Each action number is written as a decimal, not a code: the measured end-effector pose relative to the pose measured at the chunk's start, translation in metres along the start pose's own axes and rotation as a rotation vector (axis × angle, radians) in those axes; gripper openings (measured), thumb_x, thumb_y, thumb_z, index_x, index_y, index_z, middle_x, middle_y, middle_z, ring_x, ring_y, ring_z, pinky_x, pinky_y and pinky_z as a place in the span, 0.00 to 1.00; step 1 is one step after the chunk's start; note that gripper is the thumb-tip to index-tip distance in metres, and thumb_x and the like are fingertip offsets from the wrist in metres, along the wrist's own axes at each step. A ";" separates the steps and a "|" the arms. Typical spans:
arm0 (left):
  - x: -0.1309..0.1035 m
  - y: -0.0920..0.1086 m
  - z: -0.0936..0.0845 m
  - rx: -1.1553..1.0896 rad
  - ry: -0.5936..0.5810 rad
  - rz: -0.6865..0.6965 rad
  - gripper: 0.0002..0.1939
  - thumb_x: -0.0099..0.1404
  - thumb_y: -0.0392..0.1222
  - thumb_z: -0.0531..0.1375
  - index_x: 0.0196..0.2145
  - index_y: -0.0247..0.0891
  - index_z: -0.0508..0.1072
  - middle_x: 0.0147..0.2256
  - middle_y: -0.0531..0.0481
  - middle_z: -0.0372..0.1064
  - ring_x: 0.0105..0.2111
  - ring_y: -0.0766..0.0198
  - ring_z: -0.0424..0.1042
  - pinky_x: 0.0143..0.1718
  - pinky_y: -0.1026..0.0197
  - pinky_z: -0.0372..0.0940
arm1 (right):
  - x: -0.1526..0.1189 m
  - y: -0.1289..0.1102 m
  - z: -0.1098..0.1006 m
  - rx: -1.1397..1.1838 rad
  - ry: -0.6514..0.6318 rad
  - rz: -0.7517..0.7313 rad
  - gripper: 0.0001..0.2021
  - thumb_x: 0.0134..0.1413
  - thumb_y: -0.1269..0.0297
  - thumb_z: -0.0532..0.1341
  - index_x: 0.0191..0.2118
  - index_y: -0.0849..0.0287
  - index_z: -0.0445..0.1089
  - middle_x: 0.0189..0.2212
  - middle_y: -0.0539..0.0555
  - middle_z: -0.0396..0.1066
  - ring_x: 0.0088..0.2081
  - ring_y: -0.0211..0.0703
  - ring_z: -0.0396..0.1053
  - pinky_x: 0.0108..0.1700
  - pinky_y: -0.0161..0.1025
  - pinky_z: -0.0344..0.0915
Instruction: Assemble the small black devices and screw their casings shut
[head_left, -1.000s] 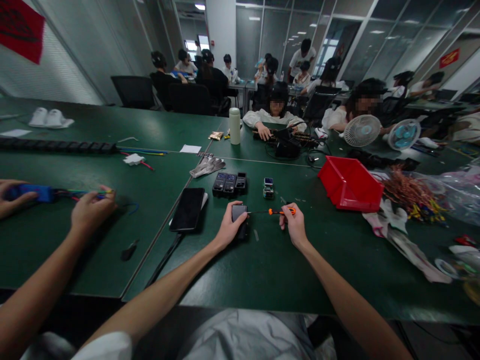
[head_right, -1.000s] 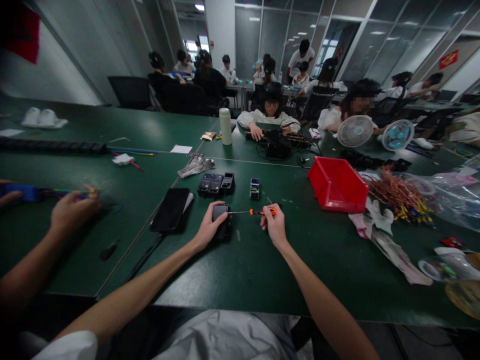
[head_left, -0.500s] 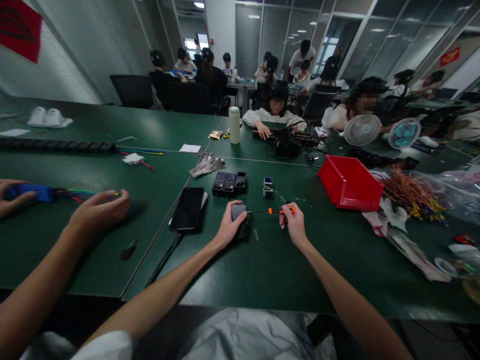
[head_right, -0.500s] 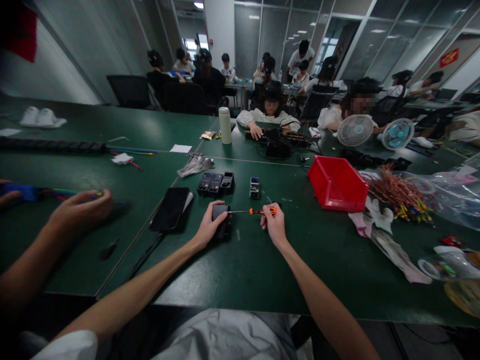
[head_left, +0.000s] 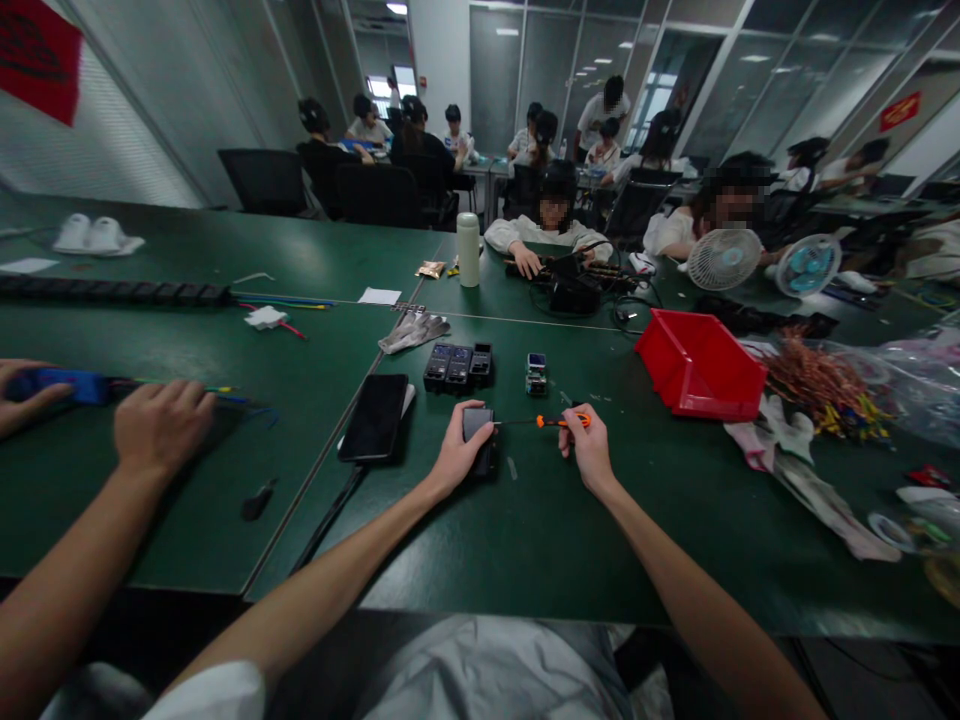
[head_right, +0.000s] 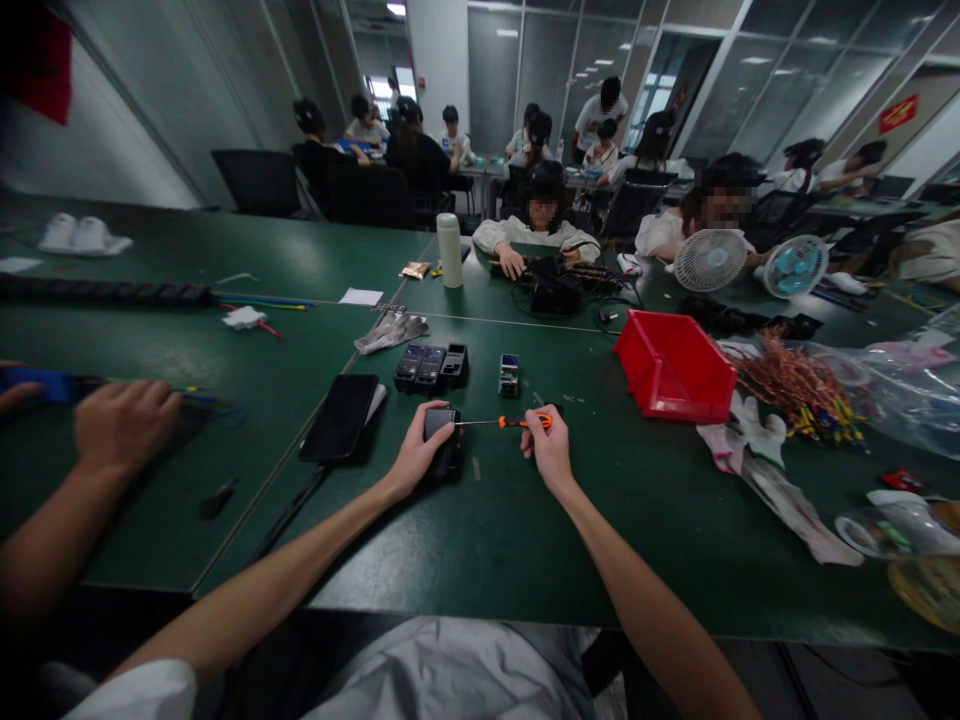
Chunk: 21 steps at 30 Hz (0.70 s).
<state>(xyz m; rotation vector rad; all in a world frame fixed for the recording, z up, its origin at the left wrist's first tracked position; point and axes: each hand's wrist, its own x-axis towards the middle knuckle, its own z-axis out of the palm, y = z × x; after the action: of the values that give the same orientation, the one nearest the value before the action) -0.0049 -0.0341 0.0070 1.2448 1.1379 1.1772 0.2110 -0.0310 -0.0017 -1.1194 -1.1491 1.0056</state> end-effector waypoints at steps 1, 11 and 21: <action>0.000 0.000 0.000 0.000 -0.002 0.000 0.20 0.59 0.49 0.58 0.49 0.47 0.62 0.35 0.52 0.69 0.33 0.60 0.71 0.35 0.55 0.67 | 0.000 0.000 0.000 -0.002 -0.001 0.000 0.12 0.55 0.52 0.56 0.32 0.56 0.59 0.14 0.43 0.62 0.14 0.32 0.57 0.15 0.27 0.55; 0.001 -0.004 -0.001 -0.022 -0.006 0.010 0.20 0.58 0.48 0.58 0.49 0.48 0.62 0.34 0.54 0.70 0.32 0.60 0.71 0.34 0.55 0.67 | 0.000 0.000 -0.001 -0.060 0.002 -0.028 0.13 0.56 0.52 0.55 0.32 0.57 0.59 0.13 0.42 0.61 0.12 0.30 0.54 0.13 0.26 0.51; 0.001 -0.004 -0.002 -0.040 -0.018 0.012 0.21 0.58 0.48 0.58 0.49 0.49 0.61 0.35 0.53 0.70 0.32 0.59 0.72 0.34 0.55 0.67 | -0.001 0.001 -0.003 -0.106 -0.003 0.007 0.13 0.57 0.52 0.55 0.31 0.56 0.59 0.13 0.42 0.59 0.11 0.30 0.53 0.12 0.26 0.49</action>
<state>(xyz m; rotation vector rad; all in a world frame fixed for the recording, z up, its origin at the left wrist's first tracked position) -0.0065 -0.0327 0.0030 1.2315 1.0899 1.1902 0.2135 -0.0317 -0.0027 -1.2067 -1.2133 0.9613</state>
